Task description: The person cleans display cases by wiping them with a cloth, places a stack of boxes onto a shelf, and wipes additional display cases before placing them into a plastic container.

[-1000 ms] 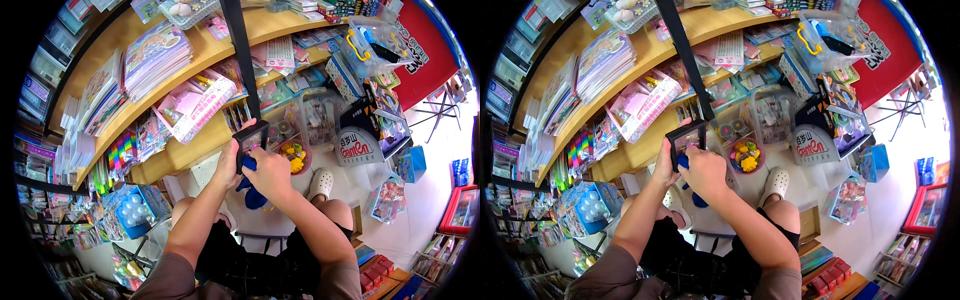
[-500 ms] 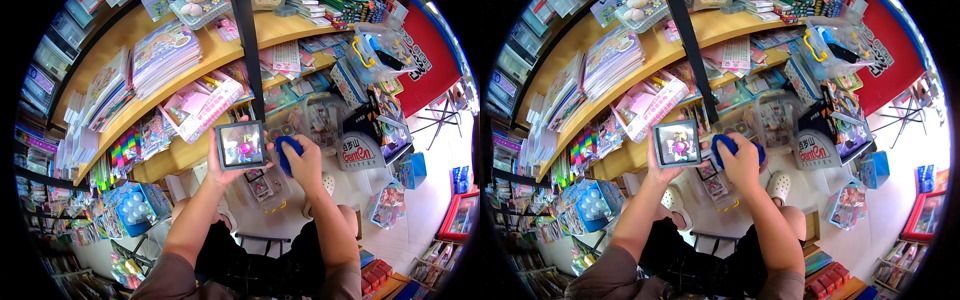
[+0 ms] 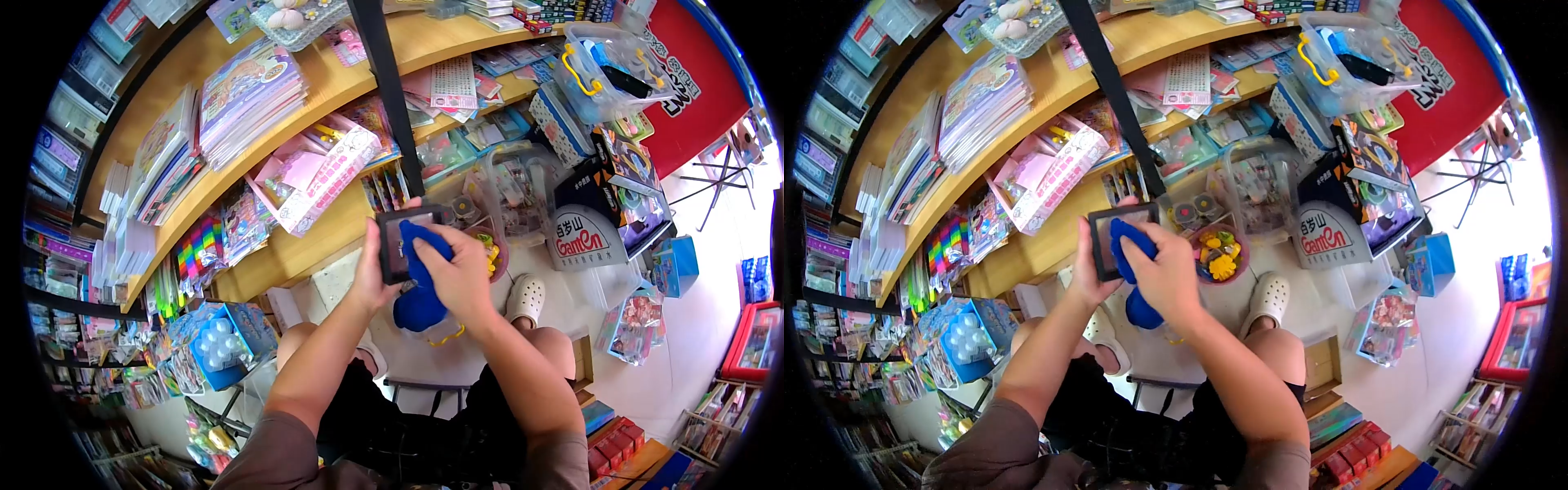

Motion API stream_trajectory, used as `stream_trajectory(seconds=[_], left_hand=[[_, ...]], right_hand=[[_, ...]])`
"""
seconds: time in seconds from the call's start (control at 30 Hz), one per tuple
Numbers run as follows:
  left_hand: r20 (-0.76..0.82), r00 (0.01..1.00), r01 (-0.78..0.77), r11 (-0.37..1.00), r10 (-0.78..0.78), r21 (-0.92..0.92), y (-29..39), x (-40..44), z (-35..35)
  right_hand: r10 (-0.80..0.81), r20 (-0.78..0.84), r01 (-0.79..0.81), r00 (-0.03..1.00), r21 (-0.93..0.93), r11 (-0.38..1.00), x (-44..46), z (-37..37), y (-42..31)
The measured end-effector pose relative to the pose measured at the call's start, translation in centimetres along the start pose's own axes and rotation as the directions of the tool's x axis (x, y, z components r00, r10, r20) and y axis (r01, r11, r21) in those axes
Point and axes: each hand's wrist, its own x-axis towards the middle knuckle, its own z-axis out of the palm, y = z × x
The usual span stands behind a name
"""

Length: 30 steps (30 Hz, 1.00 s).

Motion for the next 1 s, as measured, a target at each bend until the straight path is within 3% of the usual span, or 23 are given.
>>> stream_trajectory(seconds=[0.07,0.13,0.23,0.33,0.53,0.67,0.73,0.77,0.87,1.0], left_hand=[[-0.028,0.999,-0.037,0.979,0.044,0.199,-1.7,-0.2,0.5],[-0.058,0.997,-0.029,0.967,0.045,0.254,-2.1,-0.3,0.9],[-0.065,0.996,-0.04,0.982,0.053,0.183,-2.3,0.6,-0.6],[-0.065,0.995,-0.06,0.969,0.078,0.24,-1.7,0.4,-0.7],[-0.058,0.998,0.013,0.988,-0.004,0.155,-0.6,-0.1,-1.0],[-0.109,0.994,0.029,0.997,-0.021,0.077,1.3,-0.2,-0.8],[-0.08,0.995,0.062,0.99,-0.051,0.129,1.6,-0.4,-1.1],[-0.069,0.995,0.088,0.986,-0.079,0.143,1.6,-0.5,-1.3],[-0.034,0.985,0.175,0.971,-0.172,0.163,1.3,-0.6,-1.5],[-0.02,0.967,0.25,0.94,-0.252,0.232,1.3,-0.8,-1.1]], right_hand=[[0.041,-0.072,-0.037,0.997,0.055,0.998,-0.1,1.0,1.6],[0.145,-0.099,-0.122,0.984,0.209,0.97,-0.3,1.4,1.7],[0.287,0.025,-0.267,0.957,0.457,0.849,-0.9,1.8,1.5],[0.318,0.095,-0.325,0.943,0.469,0.822,-1.0,2.0,1.8],[0.201,0.228,-0.223,0.953,0.075,0.972,-0.6,1.2,3.2],[0.222,0.358,-0.191,0.907,-0.121,0.974,-1.5,1.4,2.7],[0.241,0.397,-0.181,0.885,-0.184,0.966,-1.7,1.5,2.5],[0.129,0.399,-0.022,0.908,-0.262,0.965,-1.6,1.4,2.4],[-0.05,0.472,0.256,0.88,-0.383,0.888,-1.2,0.7,3.1],[-0.139,0.568,0.463,0.811,-0.479,0.746,-1.0,-0.1,2.8]])
